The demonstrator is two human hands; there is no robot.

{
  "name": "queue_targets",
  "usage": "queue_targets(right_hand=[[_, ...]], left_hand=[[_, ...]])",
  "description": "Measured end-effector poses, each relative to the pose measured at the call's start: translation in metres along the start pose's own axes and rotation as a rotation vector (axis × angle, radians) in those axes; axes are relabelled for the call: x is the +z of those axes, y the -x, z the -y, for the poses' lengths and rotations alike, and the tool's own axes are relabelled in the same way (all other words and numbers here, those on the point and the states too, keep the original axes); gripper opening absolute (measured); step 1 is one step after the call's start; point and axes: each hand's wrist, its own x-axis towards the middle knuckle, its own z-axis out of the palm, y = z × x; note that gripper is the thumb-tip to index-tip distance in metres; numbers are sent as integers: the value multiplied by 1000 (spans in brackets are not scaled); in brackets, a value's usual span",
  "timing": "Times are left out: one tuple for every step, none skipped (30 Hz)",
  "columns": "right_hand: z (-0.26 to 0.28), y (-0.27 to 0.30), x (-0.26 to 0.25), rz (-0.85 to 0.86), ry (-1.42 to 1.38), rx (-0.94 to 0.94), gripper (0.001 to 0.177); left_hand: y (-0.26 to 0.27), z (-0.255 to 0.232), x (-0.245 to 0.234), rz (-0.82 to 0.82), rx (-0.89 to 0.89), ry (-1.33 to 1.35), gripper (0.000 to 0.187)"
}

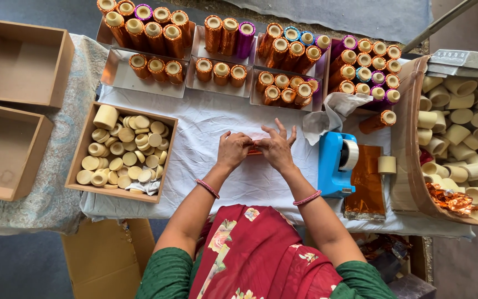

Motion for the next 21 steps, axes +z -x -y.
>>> queue_targets(right_hand=[[0, 1, 1, -1, 0, -1, 15], [0, 1, 1, -24, 17, -25, 13], [-1, 1, 2, -48, 35, -49, 11], [-1, 1, 2, -49, 35, -51, 11], [0, 2, 3, -63, 50, -63, 12], [0, 3, 4, -77, 65, -74, 12], [1, 3, 3, -77, 63, -77, 12], [2, 4, 3, -91, 58, -77, 8], [4, 4, 3, -107, 54, -77, 5], [4, 5, 3, -109, 51, -79, 5], [5, 6, 3, -120, 44, -86, 8], [5, 8, 3, -130, 37, -92, 12], [6, 8, 3, -132, 37, -91, 12], [6, 9, 3, -129, 47, -87, 6], [6, 9, 3, -127, 58, -84, 3], [6, 9, 3, -129, 60, -84, 3], [7, 9, 4, -133, 74, -89, 2], [7, 9, 4, -136, 88, -93, 1], [8, 10, 4, -139, 90, -93, 1], [8, 10, 3, -140, 113, -91, 2], [8, 9, 3, -143, 137, -90, 3]], left_hand=[[1, -1, 0, -1, 1, -1, 11], [1, -3, 0, -19, 20, -36, 11], [2, -4, 0, -37, 40, -71, 11], [3, -6, -2, -40, 40, -72, 11], [6, -8, -3, -66, 122, -100, 11], [8, -10, -5, -93, 203, -128, 10], [10, -13, -9, -95, 201, -131, 10], [13, -16, -14, -103, 243, -145, 12], [14, -18, -19, -112, 287, -160, 14], [15, -20, -22, -113, 287, -163, 14], [15, -22, -25, -136, 274, -106, 26], [15, -24, -28, -159, 261, -49, 38], [13, -26, -28, -158, 263, -49, 38], [10, -27, -29, -98, 201, -50, 45], [7, -29, -29, -39, 139, -50, 51], [5, -28, -24, -40, 142, -50, 51], [4, -27, -19, -47, 92, 36, 56], [3, -26, -14, -54, 42, 121, 61], [3, -28, -13, -54, 45, 122, 61], [3, -29, -13, -27, -10, 130, 63], [2, -31, -12, 0, -64, 139, 65]])
